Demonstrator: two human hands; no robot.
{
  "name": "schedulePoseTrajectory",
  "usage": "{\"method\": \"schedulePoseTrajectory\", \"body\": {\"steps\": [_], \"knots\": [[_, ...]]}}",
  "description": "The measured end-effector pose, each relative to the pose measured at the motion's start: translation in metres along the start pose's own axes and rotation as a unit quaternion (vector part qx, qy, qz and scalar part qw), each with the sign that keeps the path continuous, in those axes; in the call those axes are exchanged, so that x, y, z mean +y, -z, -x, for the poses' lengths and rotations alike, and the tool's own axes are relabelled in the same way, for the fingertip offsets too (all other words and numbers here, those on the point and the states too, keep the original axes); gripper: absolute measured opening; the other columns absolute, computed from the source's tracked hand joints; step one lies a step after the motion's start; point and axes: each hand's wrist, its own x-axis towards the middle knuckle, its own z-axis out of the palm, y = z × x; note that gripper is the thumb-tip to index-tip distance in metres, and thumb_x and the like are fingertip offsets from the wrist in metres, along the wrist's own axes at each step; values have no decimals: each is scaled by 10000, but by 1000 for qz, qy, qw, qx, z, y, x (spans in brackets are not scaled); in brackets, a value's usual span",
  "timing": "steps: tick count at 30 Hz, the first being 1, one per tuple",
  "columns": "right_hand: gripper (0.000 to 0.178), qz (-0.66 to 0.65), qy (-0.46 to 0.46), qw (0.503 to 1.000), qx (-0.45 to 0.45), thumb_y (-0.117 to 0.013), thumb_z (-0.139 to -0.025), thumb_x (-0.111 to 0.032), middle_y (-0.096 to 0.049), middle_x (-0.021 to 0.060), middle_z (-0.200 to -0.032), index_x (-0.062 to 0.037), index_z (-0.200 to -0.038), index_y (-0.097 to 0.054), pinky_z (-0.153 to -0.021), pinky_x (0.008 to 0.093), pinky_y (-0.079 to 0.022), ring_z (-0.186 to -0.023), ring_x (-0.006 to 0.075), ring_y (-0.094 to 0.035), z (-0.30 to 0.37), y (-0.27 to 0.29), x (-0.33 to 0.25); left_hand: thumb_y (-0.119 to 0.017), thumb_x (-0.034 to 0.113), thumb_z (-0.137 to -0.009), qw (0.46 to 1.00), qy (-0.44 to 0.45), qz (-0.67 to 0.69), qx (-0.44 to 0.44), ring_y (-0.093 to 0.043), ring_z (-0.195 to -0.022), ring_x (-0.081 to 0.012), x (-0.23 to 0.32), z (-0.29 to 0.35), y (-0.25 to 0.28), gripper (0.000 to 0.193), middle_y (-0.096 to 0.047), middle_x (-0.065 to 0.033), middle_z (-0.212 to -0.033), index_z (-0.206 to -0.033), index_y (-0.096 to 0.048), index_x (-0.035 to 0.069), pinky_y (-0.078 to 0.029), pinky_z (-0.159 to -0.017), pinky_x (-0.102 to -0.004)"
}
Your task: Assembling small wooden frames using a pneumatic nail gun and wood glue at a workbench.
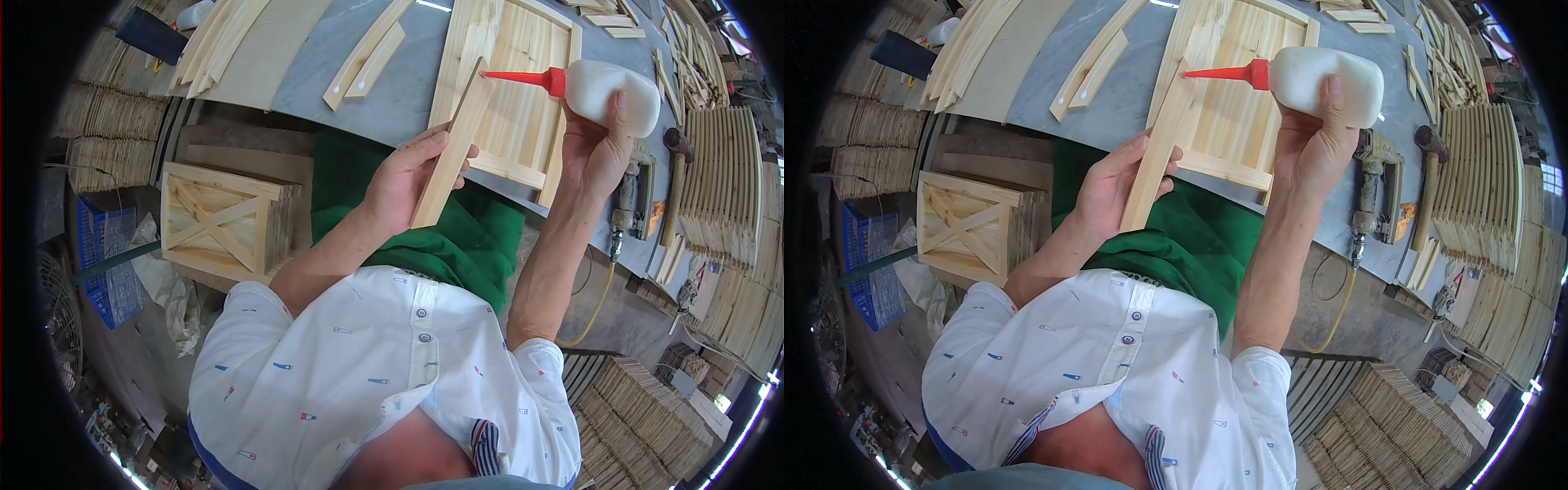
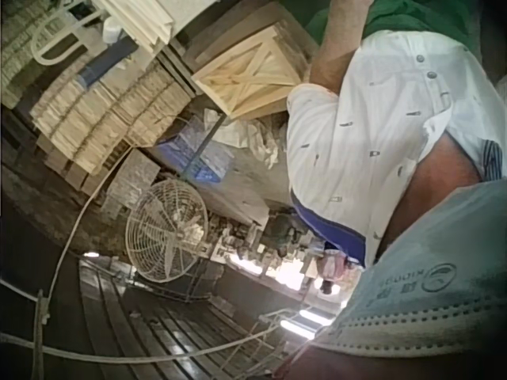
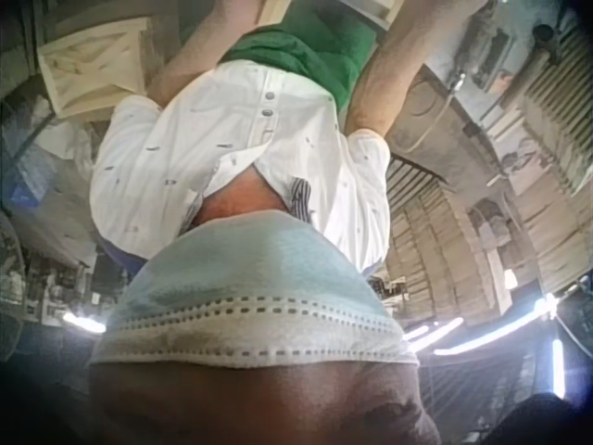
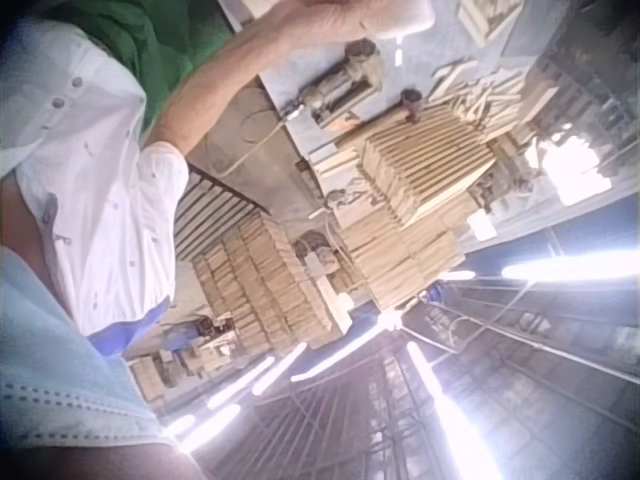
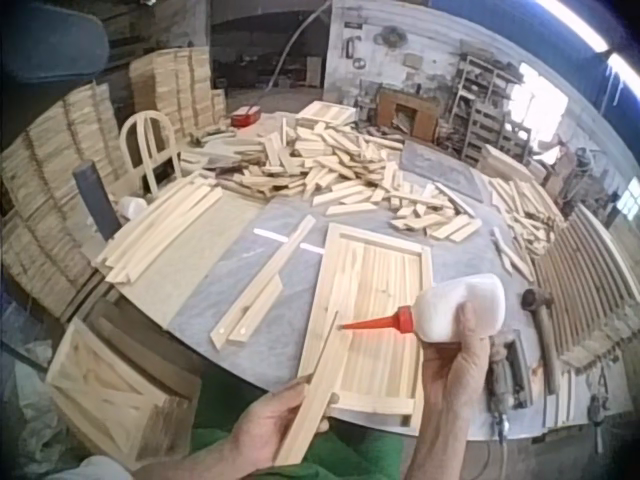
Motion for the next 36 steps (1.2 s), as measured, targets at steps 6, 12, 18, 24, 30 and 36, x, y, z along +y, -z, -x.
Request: {"method": "schedulePoseTrajectory", "body": {"steps": [6, 12, 18, 24, 30, 36], "knots": [[420, -8, -6, 1000, -1, -686, -832, -116, -549, 96, -1138, -6, -1192, -499, -864, 482, -539, -1057, 241, -561, -1, 3, 4, -487, 293, -947, 1000, 1, 7, 4, -574, -922, -135, 0, 0, -1, 367, -592, -95, -1068, -1230, -480, 58, -513, -785, -285], [407, 3, -16, 1000, 1, -675, -842, -117, -553, 101, -1136, -2, -1189, -498, -860, 481, -543, -1054, 243, -566, 7, 4, 5, -484, 287, -951, 999, -12, 34, 24, -556, -862, -137, 0, -3, -2, 358, -583, -91, -1028, -1213, -486, 42, -506, -759, -278], [441, -1, -45, 999, -8, -682, -831, -102, -561, 120, -1152, -17, -1214, -480, -908, 515, -505, -1074, 271, -570, 22, 9, 8, -481, 290, -954, 998, -28, 52, 34, -543, -829, -139, 3, -12, 0, 352, -583, -88, -991, -1189, -500, 29, -495, -729, -266], [390, 4, -83, 996, -26, -664, -849, -107, -584, 91, -1110, -5, -1190, -505, -893, 391, -527, -1021, 212, -593, 46, 6, 6, -488, 296, -952, 996, -56, 45, 53, -545, -768, -147, 11, -20, -3, 361, -585, -90, -964, -1149, -513, -6, -483, -704, -249], [387, -1, -122, 991, -50, -659, -849, -100, -590, 94, -1119, -12, -1194, -506, -903, 395, -518, -1031, 212, -596, 68, 13, 4, -493, 280, -952, 996, -44, 50, 61, -552, -757, -159, 17, -28, 5, 374, -580, -111, -955, -1133, -505, -47, -493, -708, -261], [437, -14, -127, 992, -13, -609, -887, -143, -557, 154, -1188, -32, -1272, -434, -944, 519, -474, -1117, 330, -554, 78, 20, -7, -488, 234, -953, 992, -34, 119, -36, -566, -798, -194, 17, -48, 21, 372, -571, -138, -918, -1136, -483, -90, -505, -737, -286]]}}
